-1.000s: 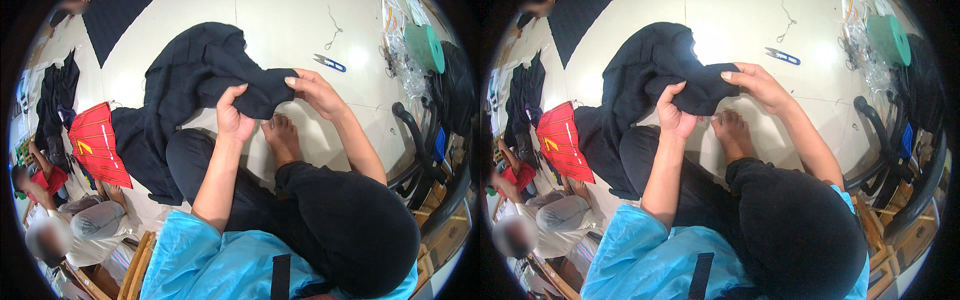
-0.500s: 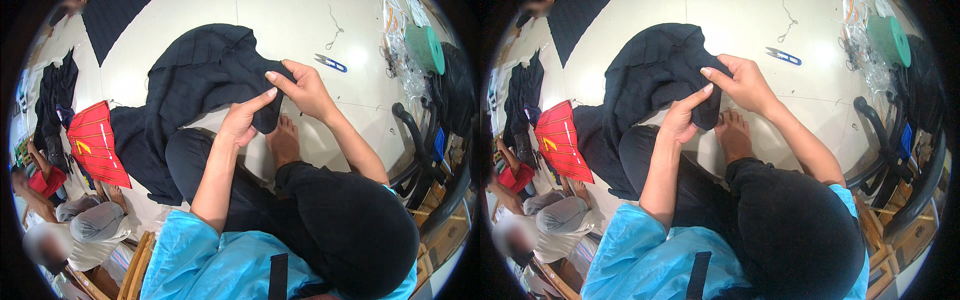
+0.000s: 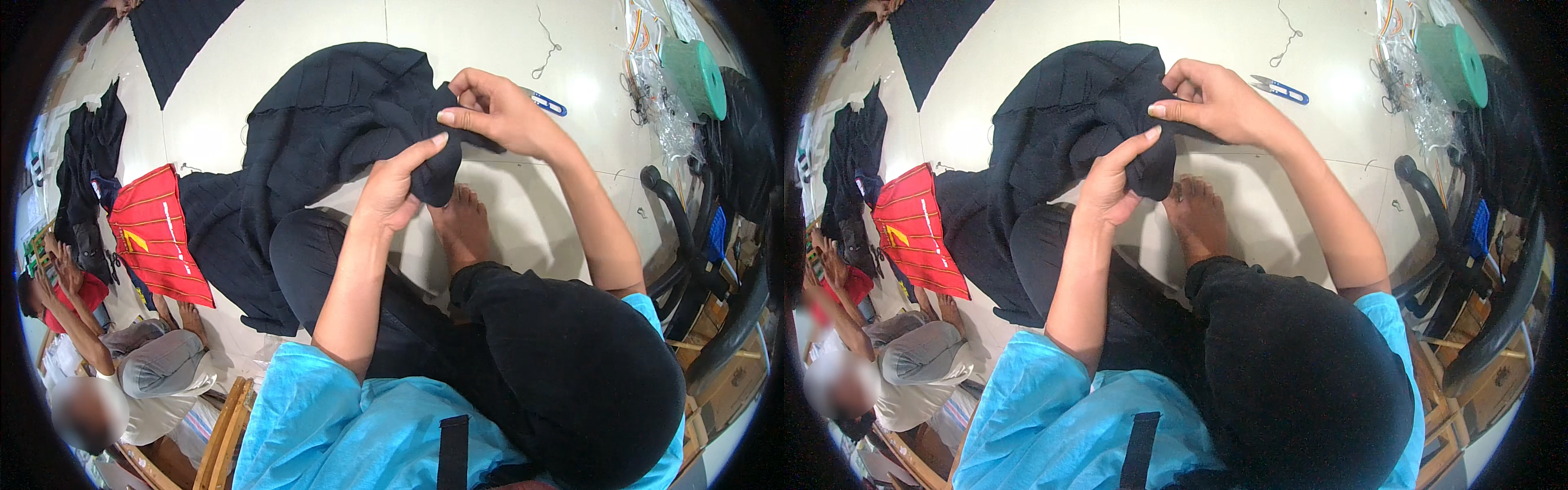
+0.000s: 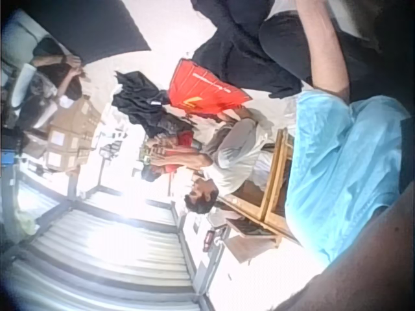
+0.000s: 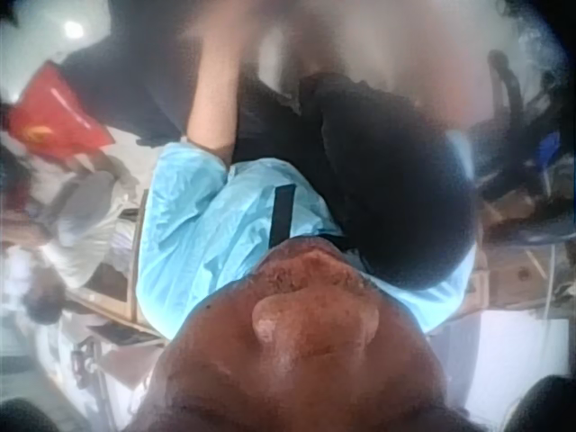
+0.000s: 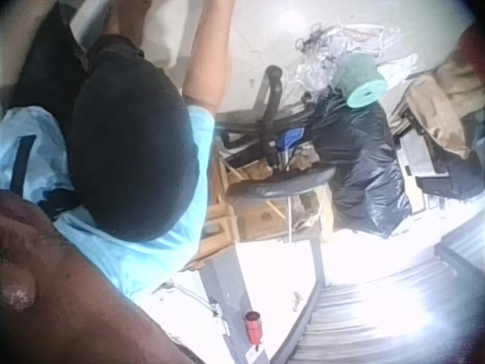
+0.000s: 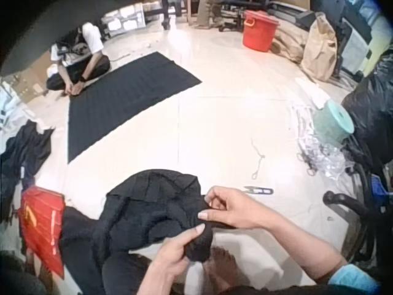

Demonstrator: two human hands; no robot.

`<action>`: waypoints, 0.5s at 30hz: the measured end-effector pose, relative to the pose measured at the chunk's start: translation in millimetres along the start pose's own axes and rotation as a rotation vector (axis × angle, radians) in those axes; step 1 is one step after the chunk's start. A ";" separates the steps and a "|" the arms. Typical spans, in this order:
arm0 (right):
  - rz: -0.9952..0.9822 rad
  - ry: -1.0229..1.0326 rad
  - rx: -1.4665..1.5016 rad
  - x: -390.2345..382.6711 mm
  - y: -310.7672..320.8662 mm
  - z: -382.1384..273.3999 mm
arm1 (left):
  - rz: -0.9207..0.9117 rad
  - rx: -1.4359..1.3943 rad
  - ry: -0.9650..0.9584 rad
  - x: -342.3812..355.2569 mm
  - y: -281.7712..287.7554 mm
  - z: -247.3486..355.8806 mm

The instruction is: The person sits on the floor and uses small scissors to trim loose threads and edges of a black fabric piece. They repeatedly fold and adjust the fabric while cutting, and place trimmed pieces aside.

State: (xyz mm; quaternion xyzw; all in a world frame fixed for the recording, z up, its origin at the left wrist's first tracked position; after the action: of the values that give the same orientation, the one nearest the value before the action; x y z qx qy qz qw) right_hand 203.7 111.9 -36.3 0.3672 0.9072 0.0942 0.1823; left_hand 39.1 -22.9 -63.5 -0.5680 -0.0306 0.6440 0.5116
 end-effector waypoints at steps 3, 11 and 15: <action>0.515 0.263 -0.226 -23.7 -14.6 3.4 | 0.062 -0.039 -0.104 4.8 -16.4 -8.9; 0.398 -0.201 0.645 -81.3 -56.1 18.9 | 0.036 -0.102 -0.244 20.1 -20.6 -22.6; 0.256 -0.249 1.075 -69.1 -55.3 10.7 | -0.009 0.022 -0.202 14.7 -19.9 -19.5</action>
State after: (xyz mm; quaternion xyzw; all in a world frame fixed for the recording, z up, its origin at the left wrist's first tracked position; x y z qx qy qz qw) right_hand 218.9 24.4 -44.9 0.5240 0.7474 -0.4037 0.0621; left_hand 68.8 -13.8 -68.3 -0.4943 -0.0775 0.6961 0.5148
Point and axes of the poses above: each hand's wrist, its own x-axis towards the middle knuckle, its own y-axis out of the back of the hand, z = x × y, the point moved 2 cm from there along x, towards the middle knuckle, and after that the axes turned 2 degrees about y, right-handed, at the moved point
